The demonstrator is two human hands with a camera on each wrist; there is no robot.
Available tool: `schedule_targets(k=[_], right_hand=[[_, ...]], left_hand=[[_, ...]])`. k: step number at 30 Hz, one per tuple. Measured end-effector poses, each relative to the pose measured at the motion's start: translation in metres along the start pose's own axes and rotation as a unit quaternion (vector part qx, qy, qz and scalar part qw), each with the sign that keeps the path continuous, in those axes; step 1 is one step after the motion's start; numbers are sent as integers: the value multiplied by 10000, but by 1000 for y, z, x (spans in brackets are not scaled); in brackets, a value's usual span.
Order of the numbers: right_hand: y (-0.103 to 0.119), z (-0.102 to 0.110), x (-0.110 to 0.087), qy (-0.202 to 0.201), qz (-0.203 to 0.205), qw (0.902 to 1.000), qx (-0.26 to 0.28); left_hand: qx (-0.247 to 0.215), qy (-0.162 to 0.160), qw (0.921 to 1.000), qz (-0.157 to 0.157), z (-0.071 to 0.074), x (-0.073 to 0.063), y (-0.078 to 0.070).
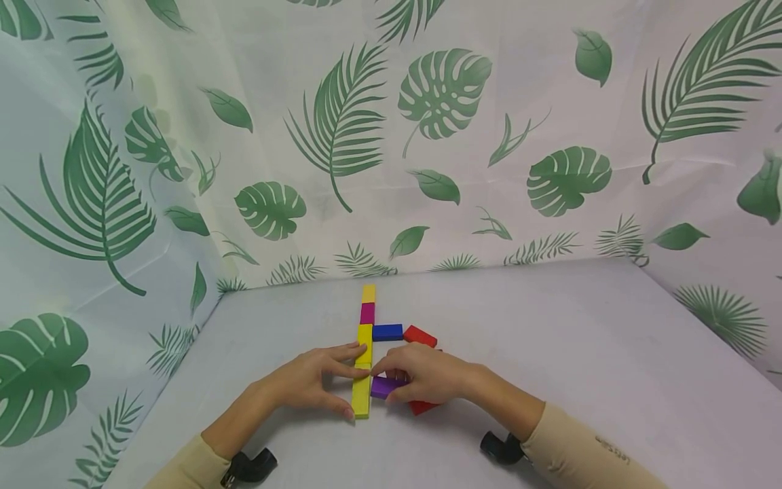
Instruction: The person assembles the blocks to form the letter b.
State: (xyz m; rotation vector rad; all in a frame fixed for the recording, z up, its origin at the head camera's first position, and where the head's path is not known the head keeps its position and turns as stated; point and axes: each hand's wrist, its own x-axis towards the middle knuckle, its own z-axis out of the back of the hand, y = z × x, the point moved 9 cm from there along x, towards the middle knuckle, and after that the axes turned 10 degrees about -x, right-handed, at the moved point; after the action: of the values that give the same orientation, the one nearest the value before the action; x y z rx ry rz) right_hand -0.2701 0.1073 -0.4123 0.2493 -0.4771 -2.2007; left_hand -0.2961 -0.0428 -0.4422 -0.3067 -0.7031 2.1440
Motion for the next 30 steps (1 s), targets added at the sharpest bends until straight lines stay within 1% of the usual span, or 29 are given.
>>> schedule_targets(k=[9,17,24,30], right_hand=[[4,-2,3,43,121,9999,26],[4,-5,3,70,153,9998,-70],[3,-12,3,231,79,9997,-52],[3,-13,4,256,49,9996,86]], left_hand=[[-16,9,10000,17,1,0,-1],[-62,8,10000,14,1,0,-1],[-109,18,9999,22,1,0,-1],[-84,9,9999,58,0,0,0]])
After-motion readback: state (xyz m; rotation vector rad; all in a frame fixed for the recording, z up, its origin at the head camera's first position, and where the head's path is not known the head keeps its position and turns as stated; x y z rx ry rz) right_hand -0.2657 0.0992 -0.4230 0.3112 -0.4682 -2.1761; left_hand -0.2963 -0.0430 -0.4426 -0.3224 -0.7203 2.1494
